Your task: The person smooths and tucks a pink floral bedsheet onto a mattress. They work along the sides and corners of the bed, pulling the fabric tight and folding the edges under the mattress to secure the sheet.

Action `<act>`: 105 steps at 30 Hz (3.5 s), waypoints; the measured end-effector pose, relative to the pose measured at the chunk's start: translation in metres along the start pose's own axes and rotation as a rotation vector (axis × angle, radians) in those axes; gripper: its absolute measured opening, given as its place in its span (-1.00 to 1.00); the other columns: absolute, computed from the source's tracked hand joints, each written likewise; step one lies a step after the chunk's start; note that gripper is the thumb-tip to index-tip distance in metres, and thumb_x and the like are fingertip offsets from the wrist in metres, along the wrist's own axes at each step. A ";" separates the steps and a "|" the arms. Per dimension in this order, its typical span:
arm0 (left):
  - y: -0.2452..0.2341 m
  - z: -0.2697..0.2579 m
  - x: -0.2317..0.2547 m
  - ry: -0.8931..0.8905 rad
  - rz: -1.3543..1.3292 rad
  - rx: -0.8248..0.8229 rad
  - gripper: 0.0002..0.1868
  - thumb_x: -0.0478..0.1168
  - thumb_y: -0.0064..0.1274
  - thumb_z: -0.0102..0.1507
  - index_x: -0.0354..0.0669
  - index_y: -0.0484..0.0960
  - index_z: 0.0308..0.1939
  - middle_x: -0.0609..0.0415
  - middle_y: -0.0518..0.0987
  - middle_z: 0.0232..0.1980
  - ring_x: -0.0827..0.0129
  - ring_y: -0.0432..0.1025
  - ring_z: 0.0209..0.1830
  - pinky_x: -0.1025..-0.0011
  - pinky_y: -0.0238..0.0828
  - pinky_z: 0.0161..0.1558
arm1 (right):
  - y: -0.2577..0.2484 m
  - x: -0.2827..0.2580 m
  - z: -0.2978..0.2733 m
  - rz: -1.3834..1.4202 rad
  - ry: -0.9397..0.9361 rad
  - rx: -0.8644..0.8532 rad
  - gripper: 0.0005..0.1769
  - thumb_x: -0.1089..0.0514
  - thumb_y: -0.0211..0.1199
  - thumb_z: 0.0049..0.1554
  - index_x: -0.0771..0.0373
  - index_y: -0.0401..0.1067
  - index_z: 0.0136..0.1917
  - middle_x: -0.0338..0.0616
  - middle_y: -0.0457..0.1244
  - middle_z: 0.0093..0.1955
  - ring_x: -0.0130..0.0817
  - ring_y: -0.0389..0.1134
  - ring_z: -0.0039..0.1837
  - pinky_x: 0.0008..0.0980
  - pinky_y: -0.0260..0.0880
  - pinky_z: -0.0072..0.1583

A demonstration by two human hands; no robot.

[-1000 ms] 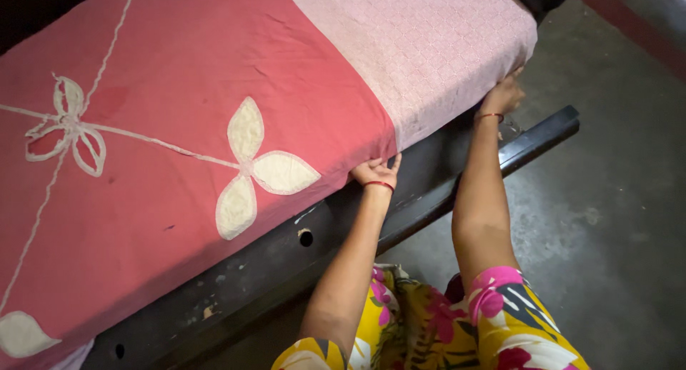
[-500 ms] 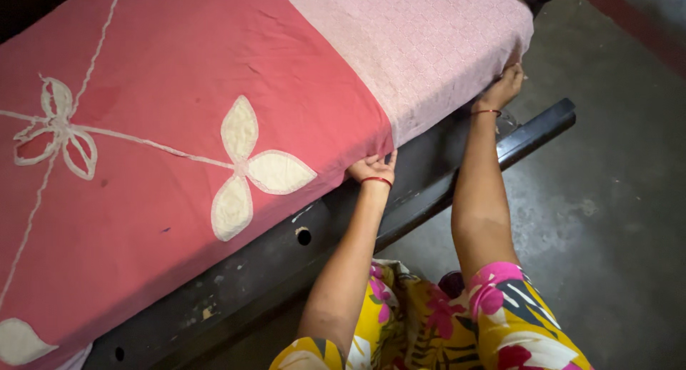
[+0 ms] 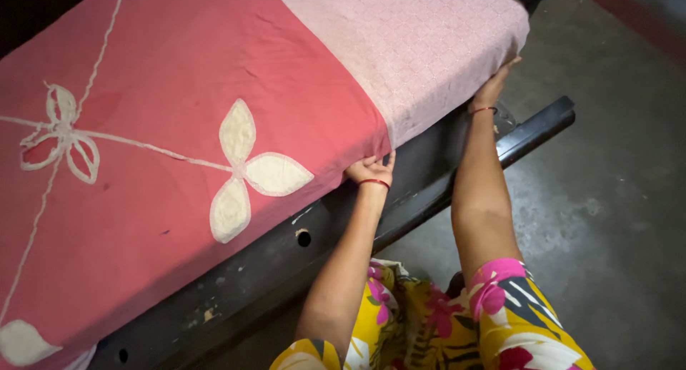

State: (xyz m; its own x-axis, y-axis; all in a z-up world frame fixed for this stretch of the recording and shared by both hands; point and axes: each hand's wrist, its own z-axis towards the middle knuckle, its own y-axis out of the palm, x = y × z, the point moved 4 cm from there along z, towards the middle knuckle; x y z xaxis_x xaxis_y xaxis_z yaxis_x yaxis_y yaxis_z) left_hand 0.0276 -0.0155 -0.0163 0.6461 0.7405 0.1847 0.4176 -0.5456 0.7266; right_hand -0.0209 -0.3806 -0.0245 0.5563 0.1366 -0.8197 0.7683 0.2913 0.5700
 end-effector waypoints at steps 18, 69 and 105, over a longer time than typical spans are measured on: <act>-0.001 0.006 -0.004 -0.014 0.006 0.004 -0.27 0.27 -0.18 0.24 0.19 0.27 0.47 0.14 0.29 0.51 0.22 0.14 0.51 -0.13 0.08 0.37 | 0.012 -0.025 -0.004 -0.181 -0.303 -0.081 0.01 -0.58 -0.37 0.32 0.14 -0.13 0.73 -0.11 -0.20 0.79 -0.24 -0.26 0.76 -0.20 -0.21 0.68; 0.090 -0.175 0.150 1.302 2.327 0.122 -0.20 0.30 -0.25 0.32 0.01 0.16 0.55 -0.05 -0.01 0.64 -0.21 -0.28 0.62 -0.40 -0.49 0.43 | 0.209 -0.125 -0.269 -1.461 -0.907 -0.859 -0.52 -0.07 0.11 0.29 0.06 0.43 0.41 -0.15 0.16 0.54 -0.05 0.07 0.57 0.28 -0.14 0.47; -0.082 -0.285 0.404 0.981 2.708 0.178 0.05 0.04 0.34 0.09 0.46 0.09 0.59 0.05 -0.10 0.69 -0.25 -0.15 0.63 -0.11 -0.05 0.53 | 0.324 -0.062 -0.485 -1.641 -0.426 -0.814 -0.08 -0.13 0.29 0.01 0.20 0.13 0.55 0.18 -0.15 0.65 0.54 -0.17 0.57 0.54 -0.39 0.45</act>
State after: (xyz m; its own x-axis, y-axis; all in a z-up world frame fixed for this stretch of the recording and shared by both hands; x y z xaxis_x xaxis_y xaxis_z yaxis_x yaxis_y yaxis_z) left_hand 0.0726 0.4403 0.1876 -0.4860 -0.8739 0.0069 -0.0248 0.0058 -0.9997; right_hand 0.0405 0.1648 0.1833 -0.3497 -0.8839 -0.3105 0.3019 0.2075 -0.9305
